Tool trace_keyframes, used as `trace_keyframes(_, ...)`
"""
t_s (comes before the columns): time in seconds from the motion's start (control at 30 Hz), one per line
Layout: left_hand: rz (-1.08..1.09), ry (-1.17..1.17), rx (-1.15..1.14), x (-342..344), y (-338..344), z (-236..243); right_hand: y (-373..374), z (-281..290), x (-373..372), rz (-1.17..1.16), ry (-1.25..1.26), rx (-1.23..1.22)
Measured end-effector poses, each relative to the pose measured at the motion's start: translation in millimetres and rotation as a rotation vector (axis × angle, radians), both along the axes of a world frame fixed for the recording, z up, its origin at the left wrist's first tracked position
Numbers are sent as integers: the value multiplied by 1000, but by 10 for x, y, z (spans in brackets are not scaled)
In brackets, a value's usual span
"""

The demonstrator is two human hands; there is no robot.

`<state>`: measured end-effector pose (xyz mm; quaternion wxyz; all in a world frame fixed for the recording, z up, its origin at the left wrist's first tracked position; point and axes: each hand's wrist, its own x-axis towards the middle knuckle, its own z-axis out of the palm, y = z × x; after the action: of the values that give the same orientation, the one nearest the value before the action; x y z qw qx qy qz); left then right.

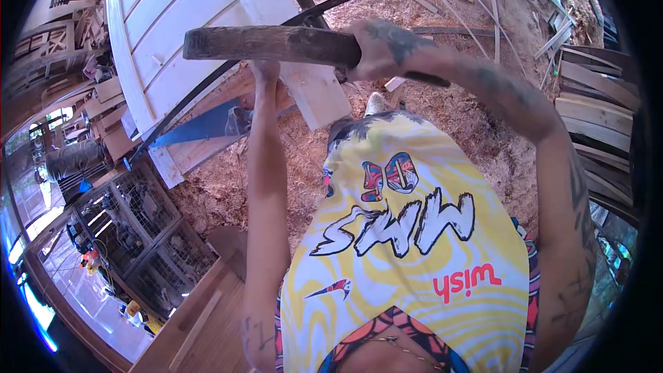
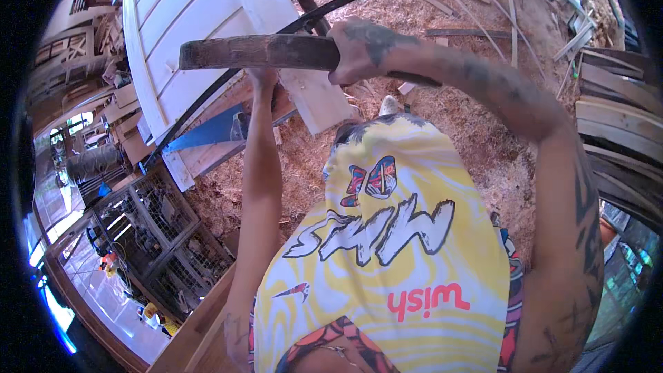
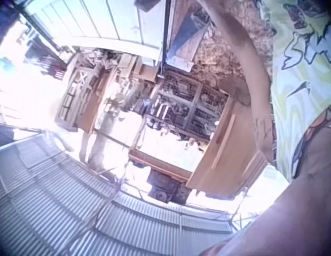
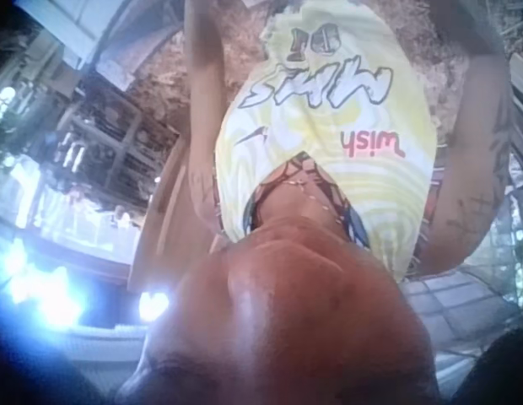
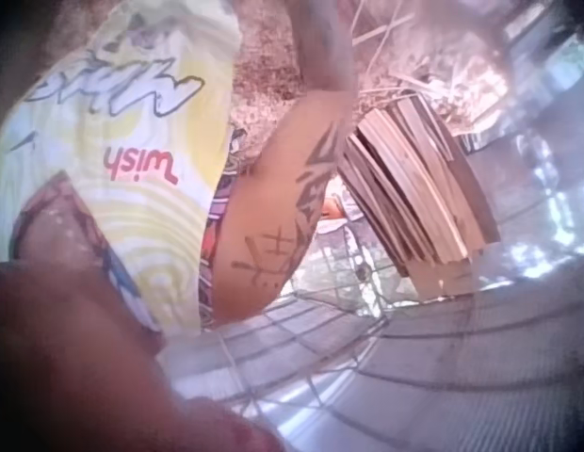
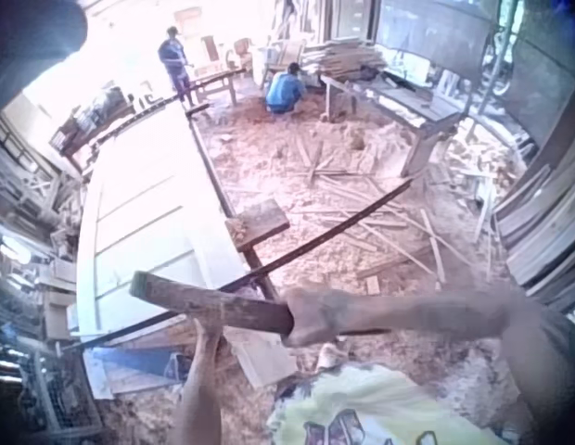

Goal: Constructing and finishing a wooden door using manual and power tools in a workshop environment.

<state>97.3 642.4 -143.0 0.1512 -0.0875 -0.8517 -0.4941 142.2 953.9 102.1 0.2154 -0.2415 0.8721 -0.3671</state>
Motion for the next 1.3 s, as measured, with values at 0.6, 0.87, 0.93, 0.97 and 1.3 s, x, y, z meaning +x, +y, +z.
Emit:
trace_keyframes(0.6,38,41,187,124,144,81,-138,426,43,43,-61,-49)
trace_keyframes(0.87,407,-68,731,1769,759,594,-37,32,2,-27,-28,-26)
trace_keyframes(0.93,465,-91,841,2207,794,504,-100,131,-78,21,-76,106)
trace_keyframes(0.97,477,-286,885,2414,748,476,-111,193,-82,50,-76,118)
trace_keyframes(1.3,130,-908,1878,1031,1988,446,-251,361,-345,-102,-89,-21)
